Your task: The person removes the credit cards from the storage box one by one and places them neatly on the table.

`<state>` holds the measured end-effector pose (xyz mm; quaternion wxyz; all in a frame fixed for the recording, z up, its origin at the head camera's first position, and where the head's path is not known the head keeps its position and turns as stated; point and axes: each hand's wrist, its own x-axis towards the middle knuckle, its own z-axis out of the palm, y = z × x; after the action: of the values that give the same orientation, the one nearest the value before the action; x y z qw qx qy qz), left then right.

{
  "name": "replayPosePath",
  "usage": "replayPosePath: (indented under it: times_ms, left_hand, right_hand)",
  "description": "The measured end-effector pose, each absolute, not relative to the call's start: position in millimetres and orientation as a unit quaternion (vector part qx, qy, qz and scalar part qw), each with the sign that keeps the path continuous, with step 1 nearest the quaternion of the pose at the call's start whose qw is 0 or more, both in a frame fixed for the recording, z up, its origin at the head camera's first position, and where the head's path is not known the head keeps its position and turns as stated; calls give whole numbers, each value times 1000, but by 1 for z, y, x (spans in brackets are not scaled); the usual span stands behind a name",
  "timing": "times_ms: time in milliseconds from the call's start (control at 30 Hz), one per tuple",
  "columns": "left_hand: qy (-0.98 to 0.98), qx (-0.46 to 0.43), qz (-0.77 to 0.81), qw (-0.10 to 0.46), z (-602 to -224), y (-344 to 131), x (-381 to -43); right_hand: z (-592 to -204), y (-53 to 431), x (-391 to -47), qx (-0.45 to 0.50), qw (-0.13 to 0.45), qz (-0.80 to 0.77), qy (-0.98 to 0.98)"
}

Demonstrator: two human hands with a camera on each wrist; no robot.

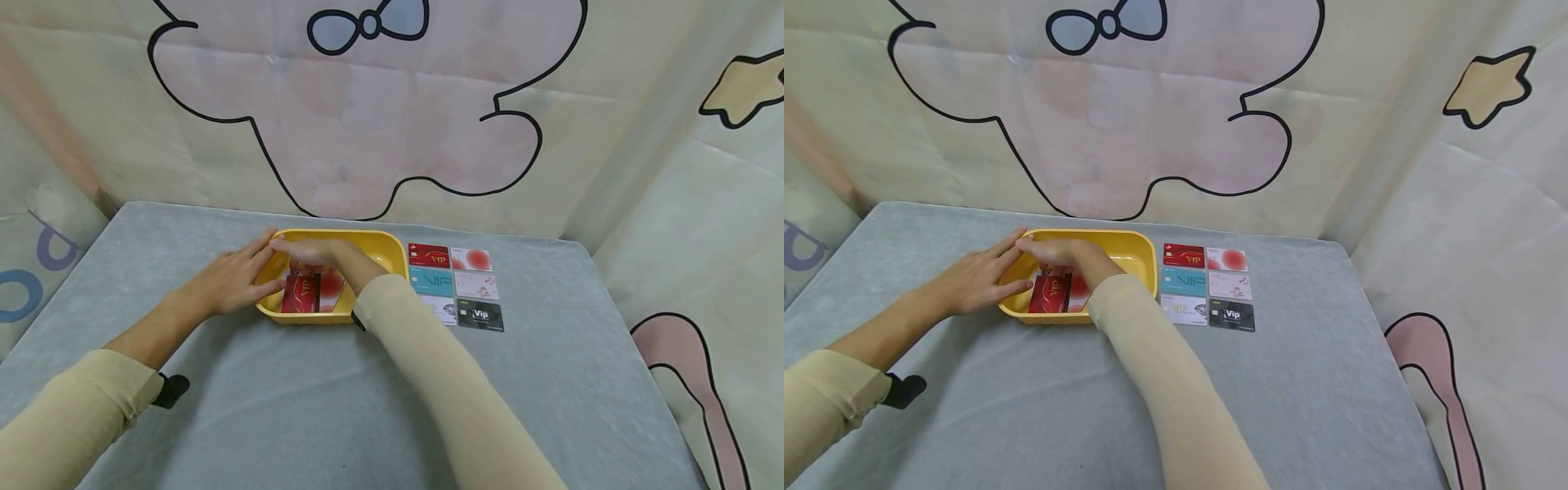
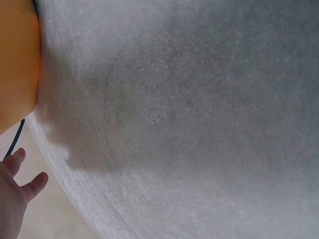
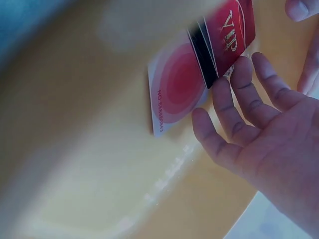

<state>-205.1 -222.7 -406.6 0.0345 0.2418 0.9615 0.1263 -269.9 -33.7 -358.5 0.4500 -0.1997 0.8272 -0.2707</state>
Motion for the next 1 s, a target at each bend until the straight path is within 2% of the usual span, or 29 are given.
replayPosePath:
  times_ms: [300, 567, 1000]
  left_hand:
    - [961, 243, 127, 33, -406, -222, -204]
    - [960, 249, 123, 29, -406, -223, -204]
    - [963, 237, 125, 38, -407, -221, -204]
  right_hand:
    - [-360, -31, -270, -221, 418, -300, 828]
    - [-359, -26, -270, -279, 400, -262, 833]
    - [-343, -14, -264, -270, 421, -262, 825]
